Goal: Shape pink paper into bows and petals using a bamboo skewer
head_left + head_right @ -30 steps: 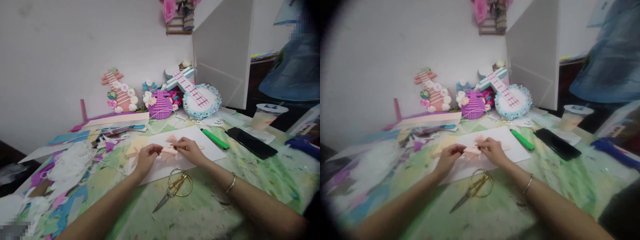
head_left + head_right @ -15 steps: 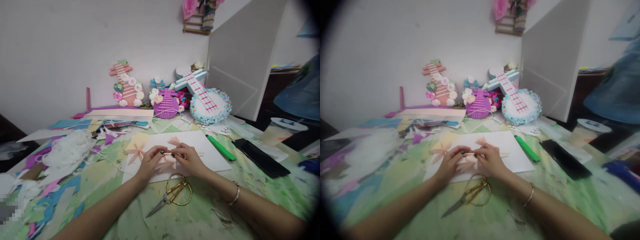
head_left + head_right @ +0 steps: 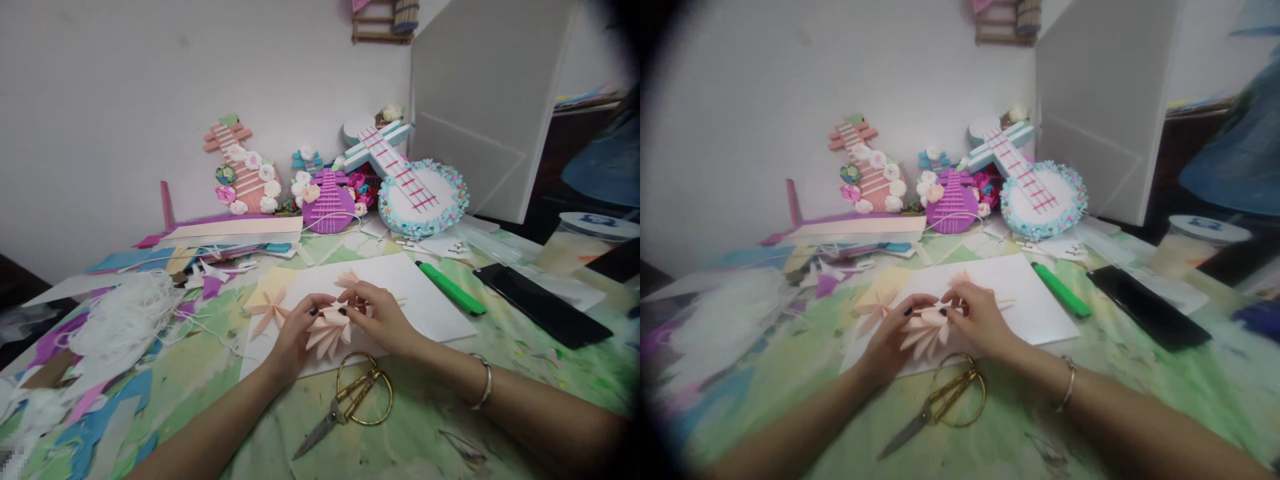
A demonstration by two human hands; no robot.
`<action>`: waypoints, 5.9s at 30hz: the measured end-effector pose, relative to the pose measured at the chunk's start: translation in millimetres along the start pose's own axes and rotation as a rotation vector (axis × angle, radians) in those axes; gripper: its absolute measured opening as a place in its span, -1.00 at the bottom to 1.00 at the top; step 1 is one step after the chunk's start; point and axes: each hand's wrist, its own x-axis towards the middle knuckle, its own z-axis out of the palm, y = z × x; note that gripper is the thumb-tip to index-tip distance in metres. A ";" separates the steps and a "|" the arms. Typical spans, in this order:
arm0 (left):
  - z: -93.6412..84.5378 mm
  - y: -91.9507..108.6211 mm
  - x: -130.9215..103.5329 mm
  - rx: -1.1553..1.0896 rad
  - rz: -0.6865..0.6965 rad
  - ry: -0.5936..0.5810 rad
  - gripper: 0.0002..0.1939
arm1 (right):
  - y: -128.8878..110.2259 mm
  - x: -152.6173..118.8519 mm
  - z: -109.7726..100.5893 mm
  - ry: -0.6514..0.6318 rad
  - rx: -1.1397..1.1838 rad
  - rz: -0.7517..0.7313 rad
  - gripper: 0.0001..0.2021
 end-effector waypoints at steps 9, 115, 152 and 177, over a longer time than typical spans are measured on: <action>3.7 3.9 -1.1 0.036 -0.064 0.042 -0.73 | 3.9 -6.3 3.5 0.089 -0.081 -0.076 -0.95; 6.3 -3.5 -2.6 0.461 -0.039 0.163 -0.87 | -13.4 -12.6 -1.4 -0.074 0.053 0.139 -0.69; 8.9 -5.3 -5.6 0.405 -0.022 0.086 -0.79 | -17.6 -9.0 0.1 -0.063 0.331 0.177 -0.73; 10.5 -6.0 -6.3 0.481 0.019 0.050 -0.91 | -20.2 -8.5 1.9 -0.058 0.345 0.193 -0.78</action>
